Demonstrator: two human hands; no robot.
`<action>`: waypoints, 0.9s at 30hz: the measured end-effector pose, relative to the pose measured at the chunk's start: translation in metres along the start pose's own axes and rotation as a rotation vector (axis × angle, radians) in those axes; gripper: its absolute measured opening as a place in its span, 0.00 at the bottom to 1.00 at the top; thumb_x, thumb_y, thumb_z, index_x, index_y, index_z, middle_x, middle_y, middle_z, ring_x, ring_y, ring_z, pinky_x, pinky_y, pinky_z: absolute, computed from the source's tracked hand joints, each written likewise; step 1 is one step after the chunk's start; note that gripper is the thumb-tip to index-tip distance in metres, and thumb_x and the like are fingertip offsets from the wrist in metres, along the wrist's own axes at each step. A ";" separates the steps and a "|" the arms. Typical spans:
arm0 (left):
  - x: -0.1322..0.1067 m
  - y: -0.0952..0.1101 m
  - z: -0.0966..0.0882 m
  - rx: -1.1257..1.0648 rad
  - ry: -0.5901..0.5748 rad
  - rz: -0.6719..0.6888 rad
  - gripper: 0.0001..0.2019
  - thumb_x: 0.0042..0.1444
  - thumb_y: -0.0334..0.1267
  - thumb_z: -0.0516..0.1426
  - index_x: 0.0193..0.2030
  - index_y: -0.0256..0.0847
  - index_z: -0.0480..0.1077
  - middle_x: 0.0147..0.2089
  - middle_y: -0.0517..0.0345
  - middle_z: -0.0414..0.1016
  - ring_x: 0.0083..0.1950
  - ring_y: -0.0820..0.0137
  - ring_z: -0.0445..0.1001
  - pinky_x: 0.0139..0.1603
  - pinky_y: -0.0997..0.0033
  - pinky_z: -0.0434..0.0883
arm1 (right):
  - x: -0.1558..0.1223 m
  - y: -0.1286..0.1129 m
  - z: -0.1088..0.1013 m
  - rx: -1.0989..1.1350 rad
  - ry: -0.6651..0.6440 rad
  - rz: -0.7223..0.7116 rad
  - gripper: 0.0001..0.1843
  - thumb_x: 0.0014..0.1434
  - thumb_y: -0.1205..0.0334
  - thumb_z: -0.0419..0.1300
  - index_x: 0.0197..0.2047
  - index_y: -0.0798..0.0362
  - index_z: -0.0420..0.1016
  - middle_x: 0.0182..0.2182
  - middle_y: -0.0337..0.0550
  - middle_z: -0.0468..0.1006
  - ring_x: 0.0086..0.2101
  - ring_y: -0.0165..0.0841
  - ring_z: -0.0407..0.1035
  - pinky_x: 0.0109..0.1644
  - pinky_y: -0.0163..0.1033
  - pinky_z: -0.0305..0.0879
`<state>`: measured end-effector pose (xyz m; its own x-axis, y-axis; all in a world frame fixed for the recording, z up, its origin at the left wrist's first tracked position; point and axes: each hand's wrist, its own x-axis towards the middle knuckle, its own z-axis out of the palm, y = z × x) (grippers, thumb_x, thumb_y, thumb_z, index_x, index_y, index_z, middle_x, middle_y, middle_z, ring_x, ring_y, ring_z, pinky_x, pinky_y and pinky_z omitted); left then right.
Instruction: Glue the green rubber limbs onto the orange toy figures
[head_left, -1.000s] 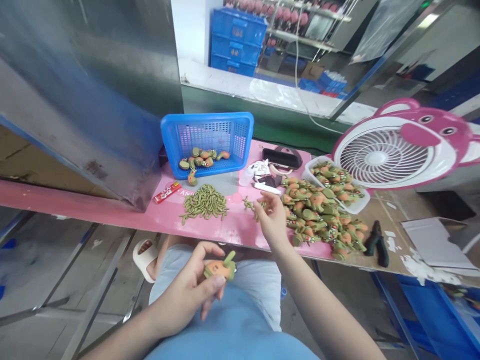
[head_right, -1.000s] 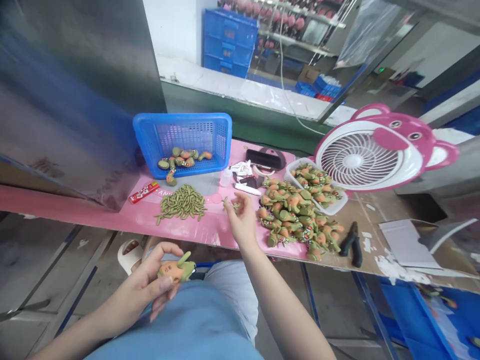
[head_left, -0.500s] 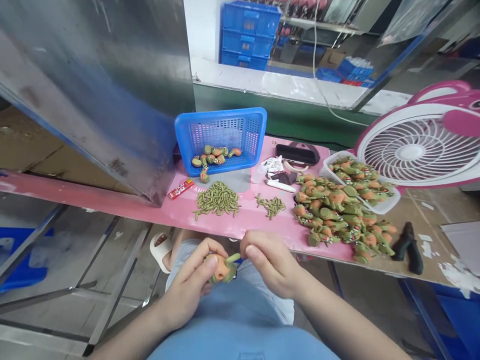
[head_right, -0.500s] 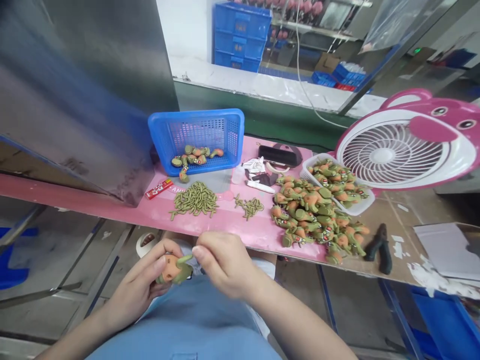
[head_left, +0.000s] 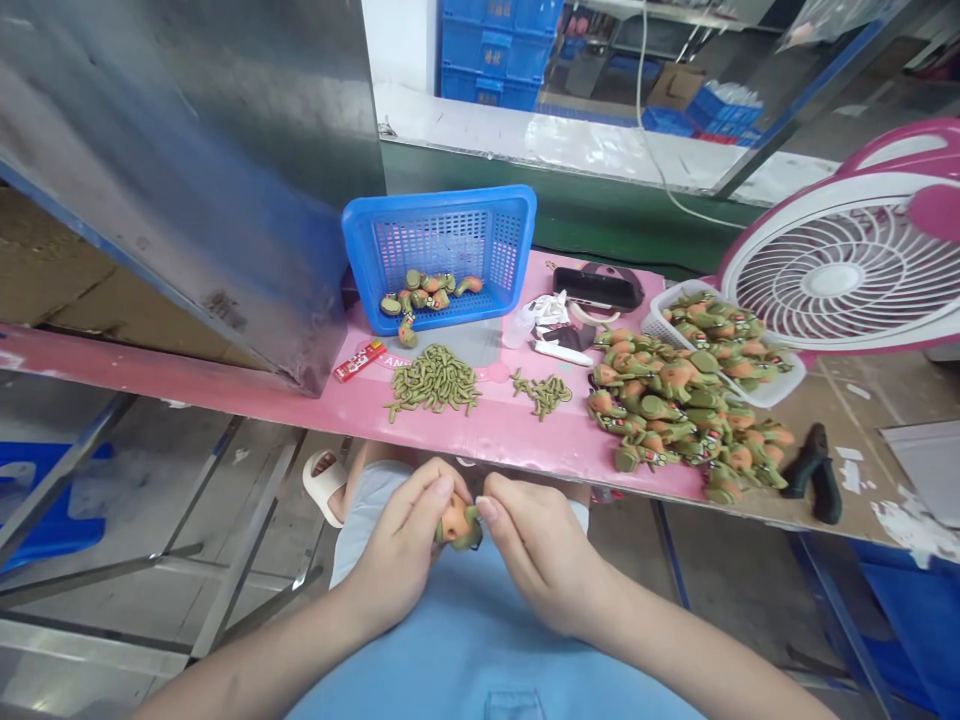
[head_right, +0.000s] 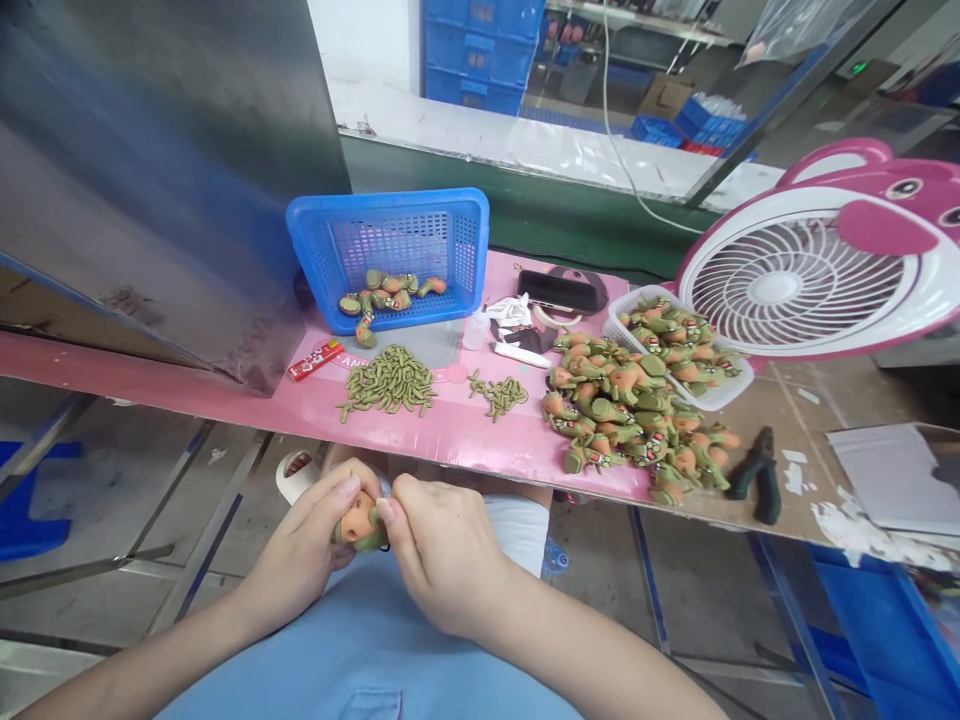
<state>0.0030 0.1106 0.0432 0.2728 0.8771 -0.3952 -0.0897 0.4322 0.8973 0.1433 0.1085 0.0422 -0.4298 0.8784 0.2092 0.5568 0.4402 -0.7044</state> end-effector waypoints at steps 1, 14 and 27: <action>-0.001 0.000 0.000 0.001 -0.005 0.003 0.12 0.55 0.43 0.47 0.25 0.40 0.61 0.20 0.67 0.58 0.21 0.77 0.54 0.19 0.78 0.52 | -0.001 -0.001 0.000 -0.005 -0.008 -0.002 0.16 0.66 0.62 0.37 0.25 0.50 0.46 0.17 0.33 0.55 0.17 0.28 0.52 0.22 0.32 0.47; -0.004 0.003 0.001 0.005 -0.004 0.017 0.12 0.55 0.42 0.47 0.24 0.40 0.61 0.19 0.66 0.60 0.20 0.76 0.55 0.18 0.77 0.50 | -0.002 -0.005 0.000 -0.005 0.002 -0.034 0.15 0.65 0.64 0.37 0.25 0.50 0.46 0.17 0.33 0.54 0.17 0.28 0.52 0.21 0.33 0.48; -0.003 0.004 0.002 0.028 -0.011 0.017 0.13 0.55 0.43 0.48 0.23 0.41 0.61 0.18 0.66 0.60 0.20 0.76 0.54 0.18 0.76 0.51 | -0.001 -0.003 0.001 0.013 0.004 -0.037 0.16 0.67 0.62 0.36 0.25 0.50 0.46 0.17 0.32 0.53 0.17 0.27 0.51 0.21 0.32 0.48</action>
<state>0.0037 0.1088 0.0486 0.2822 0.8819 -0.3777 -0.0674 0.4109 0.9092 0.1414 0.1055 0.0438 -0.4470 0.8622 0.2383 0.5311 0.4701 -0.7049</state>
